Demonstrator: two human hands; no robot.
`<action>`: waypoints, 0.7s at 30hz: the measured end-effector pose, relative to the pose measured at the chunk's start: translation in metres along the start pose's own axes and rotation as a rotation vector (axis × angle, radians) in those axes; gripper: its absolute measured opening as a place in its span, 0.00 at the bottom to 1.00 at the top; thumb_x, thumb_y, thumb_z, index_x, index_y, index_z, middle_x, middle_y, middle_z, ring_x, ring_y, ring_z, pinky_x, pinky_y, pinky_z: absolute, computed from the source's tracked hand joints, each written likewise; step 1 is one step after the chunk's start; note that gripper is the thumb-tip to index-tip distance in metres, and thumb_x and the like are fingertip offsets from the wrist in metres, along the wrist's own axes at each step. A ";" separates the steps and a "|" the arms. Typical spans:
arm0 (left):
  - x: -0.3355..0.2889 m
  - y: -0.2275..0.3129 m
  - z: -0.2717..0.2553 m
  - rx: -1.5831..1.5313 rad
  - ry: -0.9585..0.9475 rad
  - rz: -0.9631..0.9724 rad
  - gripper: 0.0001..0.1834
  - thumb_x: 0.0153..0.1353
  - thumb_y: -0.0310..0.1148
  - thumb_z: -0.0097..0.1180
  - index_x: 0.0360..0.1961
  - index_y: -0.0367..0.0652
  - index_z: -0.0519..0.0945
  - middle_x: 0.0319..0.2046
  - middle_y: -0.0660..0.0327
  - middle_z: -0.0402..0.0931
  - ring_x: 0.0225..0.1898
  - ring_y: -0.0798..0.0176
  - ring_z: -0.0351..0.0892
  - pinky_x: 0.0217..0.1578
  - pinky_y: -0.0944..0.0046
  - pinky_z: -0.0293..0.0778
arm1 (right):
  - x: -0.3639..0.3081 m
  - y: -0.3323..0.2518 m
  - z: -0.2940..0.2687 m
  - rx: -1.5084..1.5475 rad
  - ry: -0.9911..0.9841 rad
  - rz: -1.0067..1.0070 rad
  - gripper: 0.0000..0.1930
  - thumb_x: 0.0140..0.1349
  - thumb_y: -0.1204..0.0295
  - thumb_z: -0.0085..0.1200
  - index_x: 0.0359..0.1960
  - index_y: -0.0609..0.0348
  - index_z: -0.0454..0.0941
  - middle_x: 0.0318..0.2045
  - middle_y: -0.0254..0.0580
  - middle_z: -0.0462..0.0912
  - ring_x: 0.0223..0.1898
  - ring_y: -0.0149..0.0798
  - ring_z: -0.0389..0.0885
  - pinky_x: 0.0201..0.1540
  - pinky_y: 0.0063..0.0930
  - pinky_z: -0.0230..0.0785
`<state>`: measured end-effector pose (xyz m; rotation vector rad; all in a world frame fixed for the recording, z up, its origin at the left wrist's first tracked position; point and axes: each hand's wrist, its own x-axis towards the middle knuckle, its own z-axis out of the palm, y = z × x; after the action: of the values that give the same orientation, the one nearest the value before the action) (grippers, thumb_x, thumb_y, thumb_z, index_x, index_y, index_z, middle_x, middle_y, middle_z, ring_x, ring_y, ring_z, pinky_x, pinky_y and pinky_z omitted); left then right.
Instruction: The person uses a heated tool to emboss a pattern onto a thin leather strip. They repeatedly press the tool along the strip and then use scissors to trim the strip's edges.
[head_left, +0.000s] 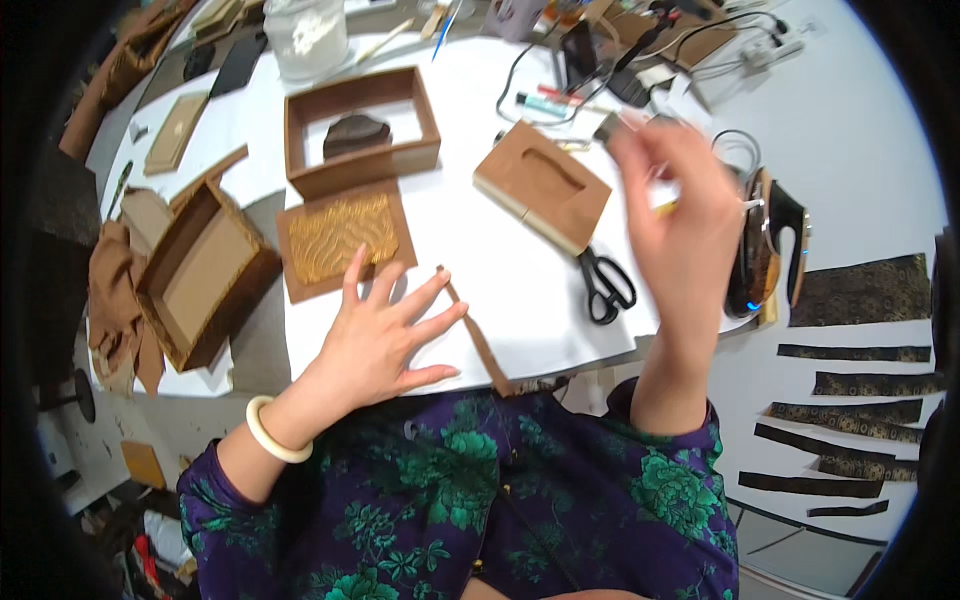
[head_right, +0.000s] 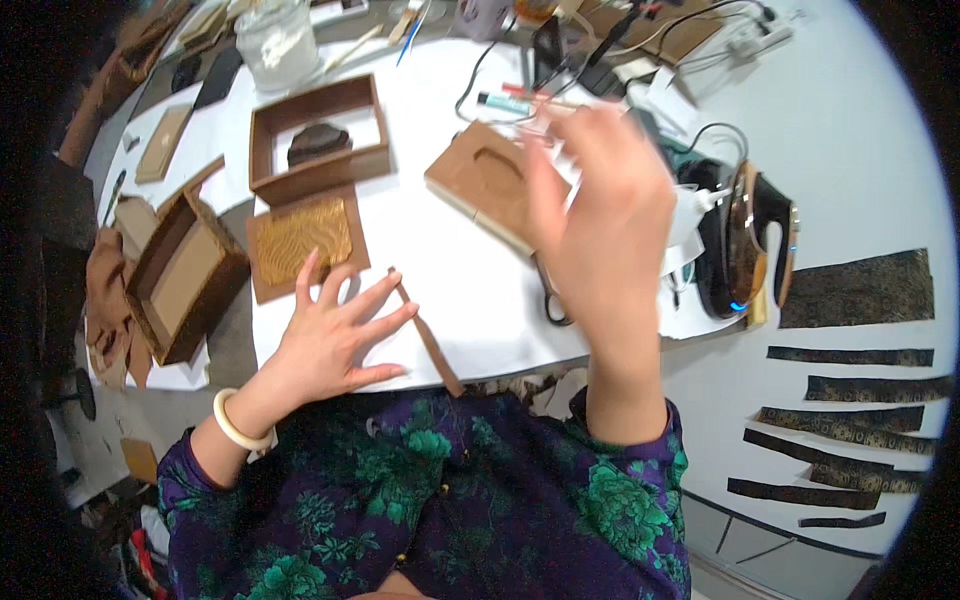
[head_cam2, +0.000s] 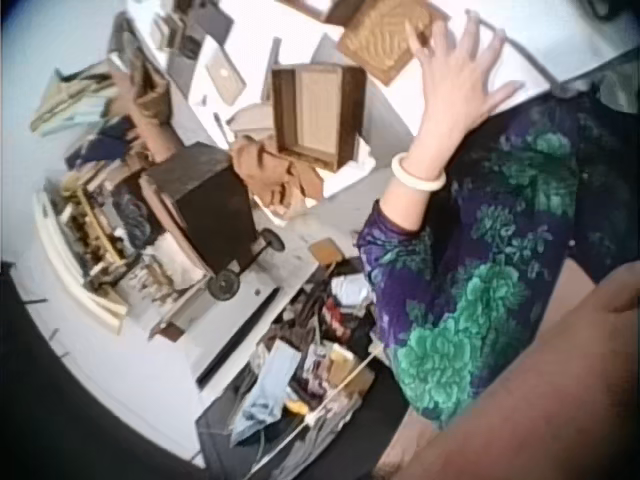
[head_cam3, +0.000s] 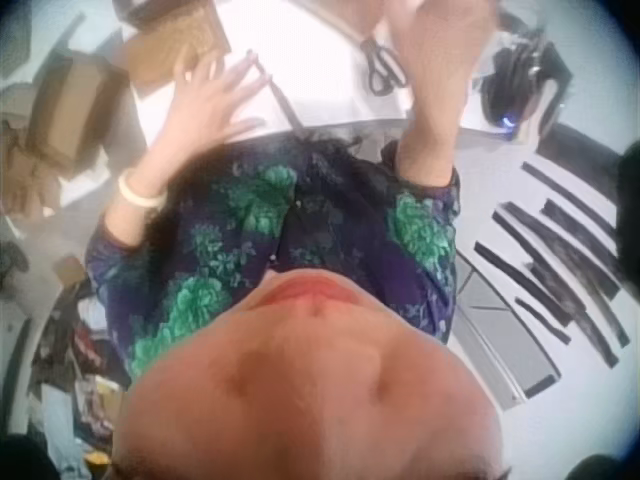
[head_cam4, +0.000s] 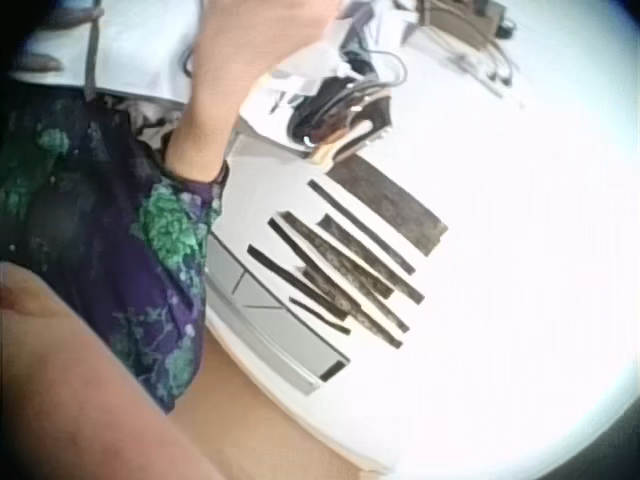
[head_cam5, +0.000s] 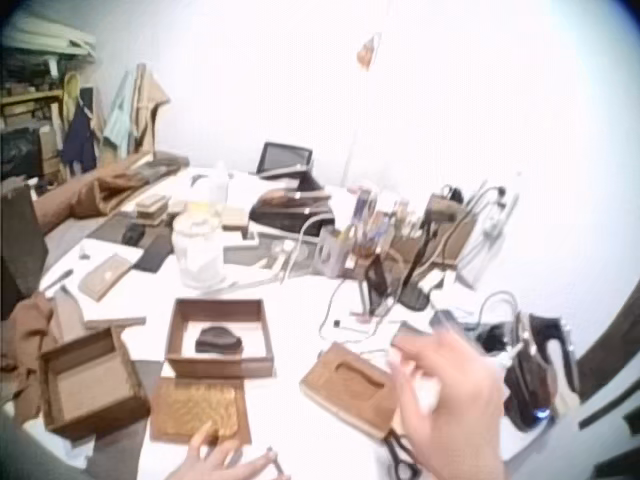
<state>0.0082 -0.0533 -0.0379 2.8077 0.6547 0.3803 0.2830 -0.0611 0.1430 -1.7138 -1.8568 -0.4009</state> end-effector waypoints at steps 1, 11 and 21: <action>0.004 -0.002 -0.001 0.005 -0.002 0.017 0.42 0.70 0.76 0.54 0.75 0.64 0.80 0.76 0.58 0.74 0.73 0.42 0.69 0.80 0.20 0.39 | 0.035 0.013 -0.007 -0.030 0.077 0.005 0.13 0.69 0.72 0.69 0.53 0.62 0.89 0.42 0.51 0.91 0.41 0.52 0.91 0.43 0.39 0.82; 0.005 -0.014 -0.005 -0.030 -0.057 0.028 0.47 0.67 0.77 0.59 0.78 0.61 0.76 0.78 0.54 0.70 0.71 0.42 0.69 0.76 0.26 0.49 | 0.281 0.159 0.190 -0.635 -0.332 -0.125 0.18 0.66 0.59 0.63 0.47 0.60 0.93 0.47 0.60 0.93 0.53 0.59 0.92 0.57 0.52 0.85; 0.009 -0.007 0.007 -0.127 -0.069 0.054 0.50 0.64 0.75 0.64 0.81 0.61 0.73 0.81 0.53 0.66 0.74 0.42 0.66 0.76 0.30 0.51 | 0.323 0.230 0.178 -0.538 -0.316 0.040 0.19 0.63 0.58 0.67 0.47 0.59 0.93 0.43 0.62 0.93 0.45 0.62 0.93 0.54 0.53 0.84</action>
<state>0.0148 -0.0442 -0.0445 2.7090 0.5215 0.3213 0.4672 0.3324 0.1565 -2.2755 -2.0555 -0.6962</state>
